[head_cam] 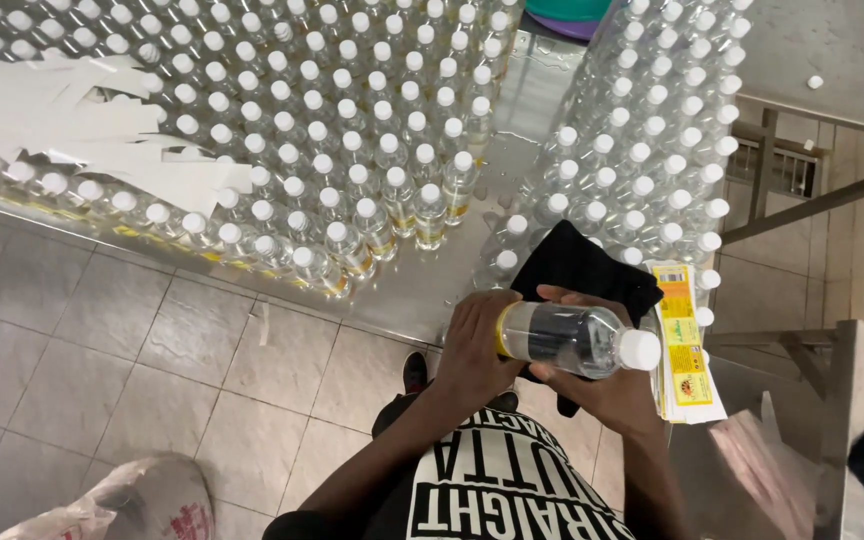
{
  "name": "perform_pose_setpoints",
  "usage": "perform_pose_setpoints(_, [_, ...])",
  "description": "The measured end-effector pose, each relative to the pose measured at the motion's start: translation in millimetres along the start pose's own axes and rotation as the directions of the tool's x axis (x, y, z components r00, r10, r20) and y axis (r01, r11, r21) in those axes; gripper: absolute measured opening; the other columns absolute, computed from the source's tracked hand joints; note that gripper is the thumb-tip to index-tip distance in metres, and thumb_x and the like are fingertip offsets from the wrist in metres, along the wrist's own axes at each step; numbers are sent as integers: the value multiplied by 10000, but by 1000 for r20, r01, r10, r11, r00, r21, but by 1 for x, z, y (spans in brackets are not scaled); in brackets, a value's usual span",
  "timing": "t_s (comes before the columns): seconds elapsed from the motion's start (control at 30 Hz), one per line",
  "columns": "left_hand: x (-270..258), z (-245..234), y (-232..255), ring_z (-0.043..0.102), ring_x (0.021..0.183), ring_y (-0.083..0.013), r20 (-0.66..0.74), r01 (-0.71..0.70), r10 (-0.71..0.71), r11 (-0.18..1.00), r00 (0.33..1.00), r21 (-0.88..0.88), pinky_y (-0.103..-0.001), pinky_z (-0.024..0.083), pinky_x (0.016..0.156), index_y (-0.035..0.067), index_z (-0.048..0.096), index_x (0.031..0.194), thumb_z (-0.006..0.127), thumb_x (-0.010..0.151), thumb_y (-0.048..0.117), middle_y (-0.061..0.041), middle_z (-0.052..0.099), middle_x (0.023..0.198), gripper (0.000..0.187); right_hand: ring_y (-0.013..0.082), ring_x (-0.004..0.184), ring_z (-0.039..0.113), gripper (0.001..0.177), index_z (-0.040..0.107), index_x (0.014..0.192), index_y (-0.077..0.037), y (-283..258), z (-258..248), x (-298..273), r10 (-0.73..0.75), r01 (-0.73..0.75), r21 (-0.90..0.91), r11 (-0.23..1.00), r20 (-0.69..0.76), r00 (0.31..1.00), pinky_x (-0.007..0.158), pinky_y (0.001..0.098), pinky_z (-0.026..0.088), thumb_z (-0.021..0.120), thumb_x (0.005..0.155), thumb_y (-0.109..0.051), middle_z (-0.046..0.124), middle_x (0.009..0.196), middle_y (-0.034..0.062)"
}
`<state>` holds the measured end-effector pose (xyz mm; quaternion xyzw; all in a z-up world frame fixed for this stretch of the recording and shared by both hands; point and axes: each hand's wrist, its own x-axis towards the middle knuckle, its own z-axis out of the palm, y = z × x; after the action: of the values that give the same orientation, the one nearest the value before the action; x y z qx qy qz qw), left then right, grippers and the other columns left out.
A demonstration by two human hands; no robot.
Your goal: Manually peeling and applying adhesive labels to plastic water bottles at a production workstation.
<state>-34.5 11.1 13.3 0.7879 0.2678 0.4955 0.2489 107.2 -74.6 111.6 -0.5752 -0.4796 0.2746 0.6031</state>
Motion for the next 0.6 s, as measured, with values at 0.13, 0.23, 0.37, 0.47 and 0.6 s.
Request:
perform_pose_setpoints(0.13, [-25,-12,-27,691,1199,-381,63,168,-164,983,985,-69,-520,500,1136,39,652,1390,930,780,123,-148,706,1257,676,385,1400,656,864,575,1393,-6,-13,3,14,76,-71,-33,997,188,979,1156,547,484,1018,655,-89,715,1431,252])
perform_pose_setpoints(0.23, [-35,-27,-41,680,1214,-408,103,271,-264,961,959,-60,-540,489,1142,51,648,1375,954,771,142,-169,705,1261,683,368,1326,701,849,585,1376,15,-20,14,29,134,-113,-107,988,212,968,1145,550,503,1023,656,-93,746,1359,242])
perform_pose_setpoints(0.37, [-33,-56,-67,619,1301,-452,151,340,-343,939,927,46,-589,433,1170,20,666,1364,993,725,250,-202,680,1296,754,237,1156,751,712,670,1257,-35,-13,40,63,186,-118,-259,959,259,948,1065,459,548,1040,665,-175,822,1227,153])
perform_pose_setpoints(0.47, [-44,-76,-109,475,1454,-500,222,562,-596,802,771,201,-653,380,1215,59,650,1395,1010,705,426,-232,536,1508,861,445,1275,702,664,658,1284,-95,-9,72,103,274,-84,-479,874,341,899,1099,595,516,992,743,-288,781,1265,184])
perform_pose_setpoints(0.6, [-80,-93,-159,327,1549,-518,267,706,-767,642,584,299,-701,311,1263,91,549,1532,957,773,414,-237,353,1650,920,480,1268,673,666,603,1300,-128,72,119,132,323,68,-694,717,417,850,1082,628,521,919,786,-408,760,1248,212])
